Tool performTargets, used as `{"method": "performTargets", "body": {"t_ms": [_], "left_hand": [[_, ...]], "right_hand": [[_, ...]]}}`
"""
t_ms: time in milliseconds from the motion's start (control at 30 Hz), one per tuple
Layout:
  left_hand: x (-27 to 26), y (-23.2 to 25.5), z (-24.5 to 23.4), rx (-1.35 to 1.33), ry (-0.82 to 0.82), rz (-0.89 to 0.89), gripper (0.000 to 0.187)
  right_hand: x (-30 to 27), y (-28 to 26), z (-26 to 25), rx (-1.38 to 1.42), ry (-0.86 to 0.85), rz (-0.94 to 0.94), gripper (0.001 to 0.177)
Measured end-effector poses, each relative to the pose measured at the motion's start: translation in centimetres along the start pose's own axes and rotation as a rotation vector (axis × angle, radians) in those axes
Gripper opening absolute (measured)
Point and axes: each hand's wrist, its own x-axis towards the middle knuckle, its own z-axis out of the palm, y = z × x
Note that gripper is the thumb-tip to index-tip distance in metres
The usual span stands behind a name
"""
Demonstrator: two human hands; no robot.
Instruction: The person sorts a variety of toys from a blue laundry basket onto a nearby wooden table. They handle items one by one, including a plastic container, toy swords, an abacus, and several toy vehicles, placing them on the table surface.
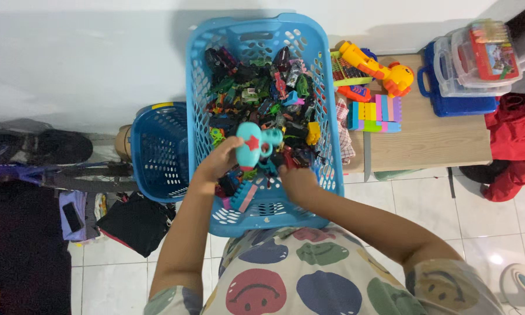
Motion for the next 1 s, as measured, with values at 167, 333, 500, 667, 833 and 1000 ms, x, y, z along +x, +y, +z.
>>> {"method": "performTargets", "body": {"t_ms": [167, 333, 500, 667, 833, 1000], "left_hand": [[2.7, 1.9, 2.6, -0.235, -0.095, 0.105, 0.066], [6.6, 0.8, 2.3, -0.367, -0.054, 0.084, 0.063], [8.8, -0.7, 2.7, -0.398, -0.008, 0.061, 0.058], [10.7, -1.9, 4.1, -0.401, -0.077, 0.037, 0.056], [12.2, -2.6, 5.8, -0.399, -0.060, -0.043, 0.060], [12.4, -2.8, 6.7, -0.341, -0.147, -0.052, 0.066]], "right_hand": [[-3.7, 6.0, -11.0, 0.405, 0.038, 0.081, 0.045], [-6.1, 17.1, -12.8, 1.329, 0.376, 0.011, 0.035], [-3.8, 24.0, -9.9, 1.964, 0.773, 0.073, 0.035], [5.5, 28.1, -5.7, 1.798, 0.811, 0.230, 0.041], [11.9, 32.1, -2.3, 1.620, 0.797, 0.280, 0.048], [12.1, 32.2, -3.2, 1.224, 1.001, 0.454, 0.063]]}}
